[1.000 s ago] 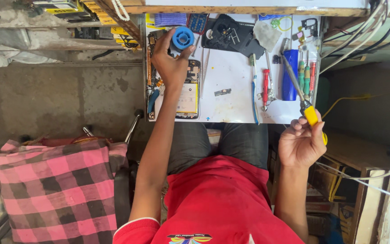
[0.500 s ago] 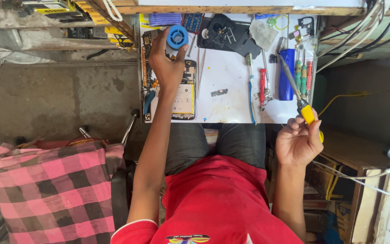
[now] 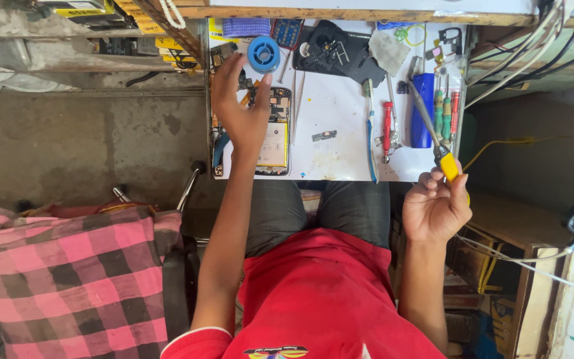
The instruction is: The person cleans a small electronic component with a toothbrush, then uses a soldering iron and solder to work on the component. They handle the component with tweezers and apply flux from a small container. The work is performed on a cluttered repair bench with tools and disassembled phone parts visible.
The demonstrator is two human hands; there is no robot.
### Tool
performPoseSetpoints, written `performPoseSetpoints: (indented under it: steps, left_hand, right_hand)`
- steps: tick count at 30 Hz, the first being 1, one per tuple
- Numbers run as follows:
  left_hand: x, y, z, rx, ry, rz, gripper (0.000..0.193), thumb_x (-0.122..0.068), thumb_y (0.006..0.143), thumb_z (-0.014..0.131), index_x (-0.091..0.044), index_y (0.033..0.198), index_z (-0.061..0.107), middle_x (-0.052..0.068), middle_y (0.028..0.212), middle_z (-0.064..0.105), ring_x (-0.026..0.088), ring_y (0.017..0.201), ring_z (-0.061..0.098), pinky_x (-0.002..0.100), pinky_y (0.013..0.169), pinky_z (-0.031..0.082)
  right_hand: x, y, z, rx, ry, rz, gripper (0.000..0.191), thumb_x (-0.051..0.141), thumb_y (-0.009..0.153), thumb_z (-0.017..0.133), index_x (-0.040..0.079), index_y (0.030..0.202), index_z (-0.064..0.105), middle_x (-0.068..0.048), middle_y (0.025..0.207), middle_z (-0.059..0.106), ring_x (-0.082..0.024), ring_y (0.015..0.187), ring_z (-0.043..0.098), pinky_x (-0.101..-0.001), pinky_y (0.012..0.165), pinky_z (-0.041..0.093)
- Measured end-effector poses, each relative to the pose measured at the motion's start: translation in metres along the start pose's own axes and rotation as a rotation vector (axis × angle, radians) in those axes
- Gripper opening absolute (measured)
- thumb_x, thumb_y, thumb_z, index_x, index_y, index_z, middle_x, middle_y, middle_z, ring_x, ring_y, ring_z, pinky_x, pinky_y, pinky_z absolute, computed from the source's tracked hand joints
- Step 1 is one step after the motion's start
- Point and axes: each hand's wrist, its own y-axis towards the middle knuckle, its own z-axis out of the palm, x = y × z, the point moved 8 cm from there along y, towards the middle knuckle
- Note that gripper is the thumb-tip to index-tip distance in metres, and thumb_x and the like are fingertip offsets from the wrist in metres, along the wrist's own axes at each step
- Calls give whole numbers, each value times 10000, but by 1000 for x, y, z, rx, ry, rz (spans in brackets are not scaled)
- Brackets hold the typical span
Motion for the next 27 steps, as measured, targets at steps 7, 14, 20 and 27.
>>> performPoseSetpoints:
  steps: [7, 14, 20, 27]
  left_hand:
    - [-16, -46, -34, -18, -126, -194, 235, -46, 944, 800, 8, 1155, 712, 93, 1091, 681, 179, 968, 654, 310, 885, 533]
    - [-31, -115, -46, 81, -205, -274, 68, -42, 962, 736, -6, 992, 686, 52, 910, 687, 99, 765, 590, 251, 696, 485]
    - [1, -191, -19, 279, -236, -553, 282, -172, 979, 762, 12, 793, 658, 35, 711, 589, 68, 627, 497, 249, 586, 394]
    - [48, -248, 17, 414, -677, -1085, 387, -386, 997, 688, -39, 834, 743, 26, 794, 701, 64, 677, 583, 231, 614, 463]
  right_hand:
    - [-8, 6, 8, 26, 74, 46, 294, 217, 1172, 547, -38, 1303, 610, -161, 1015, 658, -171, 864, 598, -200, 757, 521]
    - [-19, 7, 4, 27, 11, 32, 196, 162, 1109, 605, 47, 1264, 639, -154, 1122, 667, -191, 911, 598, -248, 783, 514]
    - [-27, 9, 2, 65, 53, 81, 189, 131, 1100, 641, 56, 1274, 639, -170, 1090, 656, -176, 893, 586, -234, 815, 510]
    - [-25, 9, 4, 86, 20, 78, 211, 116, 1068, 656, 37, 1263, 668, -168, 1122, 640, -165, 908, 565, -220, 801, 492]
